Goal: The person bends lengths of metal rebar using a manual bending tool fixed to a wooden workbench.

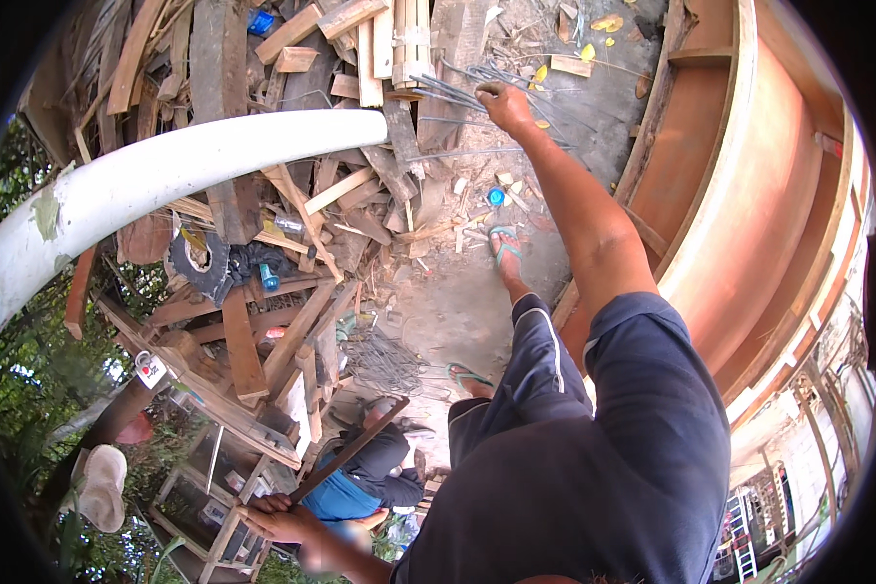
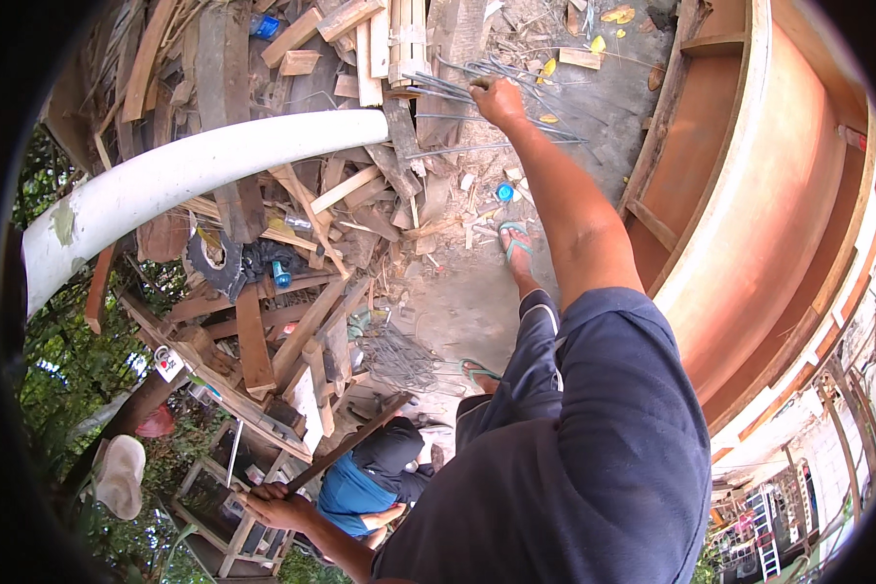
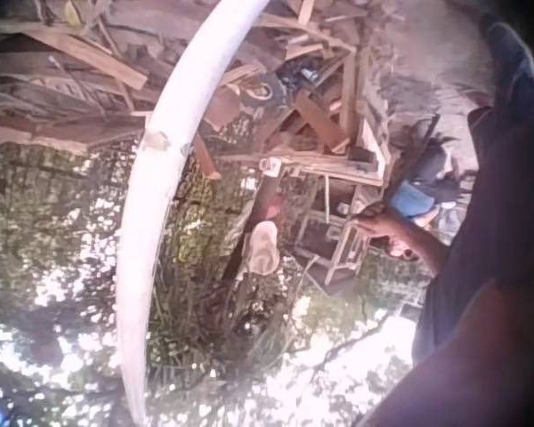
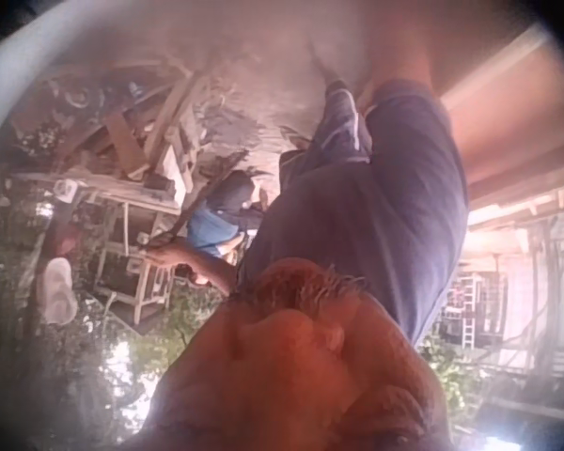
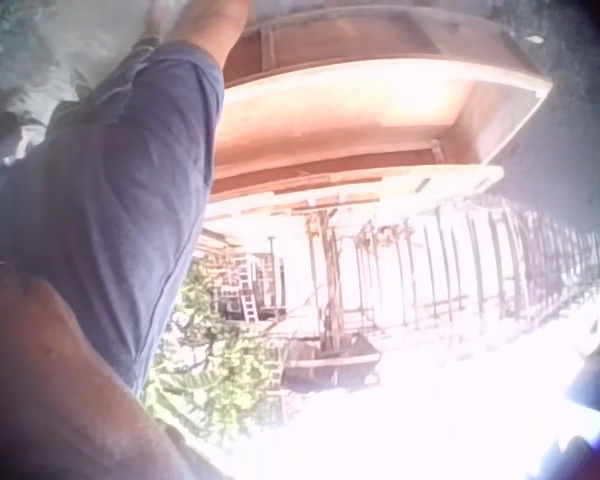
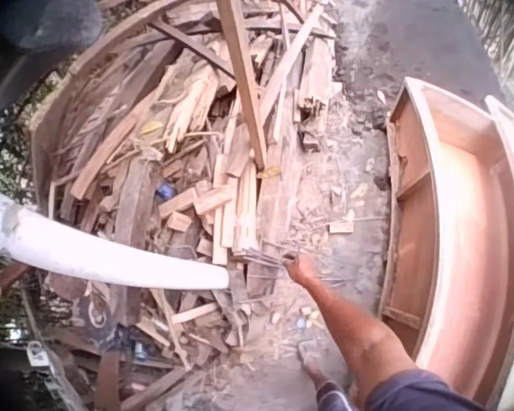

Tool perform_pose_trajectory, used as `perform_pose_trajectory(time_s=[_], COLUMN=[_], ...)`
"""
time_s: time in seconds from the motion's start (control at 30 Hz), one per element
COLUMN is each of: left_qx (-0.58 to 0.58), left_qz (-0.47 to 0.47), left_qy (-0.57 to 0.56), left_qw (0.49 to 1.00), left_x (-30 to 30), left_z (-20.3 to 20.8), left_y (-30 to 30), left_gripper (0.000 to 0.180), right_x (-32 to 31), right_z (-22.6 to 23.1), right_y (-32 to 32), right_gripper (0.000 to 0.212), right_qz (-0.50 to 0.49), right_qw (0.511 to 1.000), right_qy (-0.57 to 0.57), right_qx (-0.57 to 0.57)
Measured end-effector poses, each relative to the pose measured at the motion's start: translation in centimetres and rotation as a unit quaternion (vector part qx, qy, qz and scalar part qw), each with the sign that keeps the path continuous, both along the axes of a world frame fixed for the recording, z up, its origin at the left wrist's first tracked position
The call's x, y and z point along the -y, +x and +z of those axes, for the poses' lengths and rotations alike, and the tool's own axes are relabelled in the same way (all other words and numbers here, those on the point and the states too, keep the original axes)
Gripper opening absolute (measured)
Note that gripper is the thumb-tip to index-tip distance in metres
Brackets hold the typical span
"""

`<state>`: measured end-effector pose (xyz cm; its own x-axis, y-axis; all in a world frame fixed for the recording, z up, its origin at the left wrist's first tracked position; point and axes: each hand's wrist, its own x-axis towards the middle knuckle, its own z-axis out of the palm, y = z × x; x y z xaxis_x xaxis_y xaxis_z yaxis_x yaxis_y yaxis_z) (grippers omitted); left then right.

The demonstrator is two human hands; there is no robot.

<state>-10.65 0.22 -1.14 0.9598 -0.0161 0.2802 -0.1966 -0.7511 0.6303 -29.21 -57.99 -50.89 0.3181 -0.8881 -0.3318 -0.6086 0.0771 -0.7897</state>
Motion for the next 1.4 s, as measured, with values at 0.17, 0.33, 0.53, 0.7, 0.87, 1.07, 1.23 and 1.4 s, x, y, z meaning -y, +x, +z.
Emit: perform_pose_trajectory(time_s=[0.17,0.33,0.53,0.7,0.87,1.07,1.23,1.4], left_qx=[-0.004,-0.019,-0.137,-0.118,-0.107,-0.169,-0.199,-0.221], left_qz=[-0.062,-0.078,0.031,0.05,0.017,0.058,0.04,0.02], left_qy=[0.109,0.307,-0.114,-0.141,-0.044,-0.269,-0.3,-0.372], left_qw=[0.992,0.948,0.984,0.982,0.993,0.946,0.932,0.901], left_x=[1.6,3.3,3.4,3.0,5.1,3.7,4.3,2.3], left_z=[-1.5,-2.2,-3.5,-5.0,-6.5,-6.9,-7.1,-6.9], left_y=[-1.7,-2.3,-3.3,-3.6,-4.5,-5.2,-5.5,-6.0], left_gripper=[0.037,0.042,0.034,0.039,0.036,0.034,0.032,0.032], right_x=[-0.1,1.0,0.4,0.2,-3.2,-9.4,-16.8,-27.1], right_z=[0.6,-3.2,1.0,4.2,9.5,19.4,25.5,30.6], right_y=[4.9,7.6,7.2,2.6,-6.5,-17.6,-23.9,-27.3], right_gripper=[0.031,0.035,0.032,0.025,0.03,0.035,0.019,0.066], right_qz=[0.002,0.056,0.071,0.018,0.021,-0.195,-0.242,-0.123], right_qw=[0.998,0.993,0.993,0.986,0.989,0.939,0.833,0.734], right_qy=[-0.063,-0.1,-0.07,-0.126,-0.123,0.183,0.388,0.566], right_qx=[0.001,-0.039,-0.061,-0.104,-0.08,0.218,0.313,0.354])
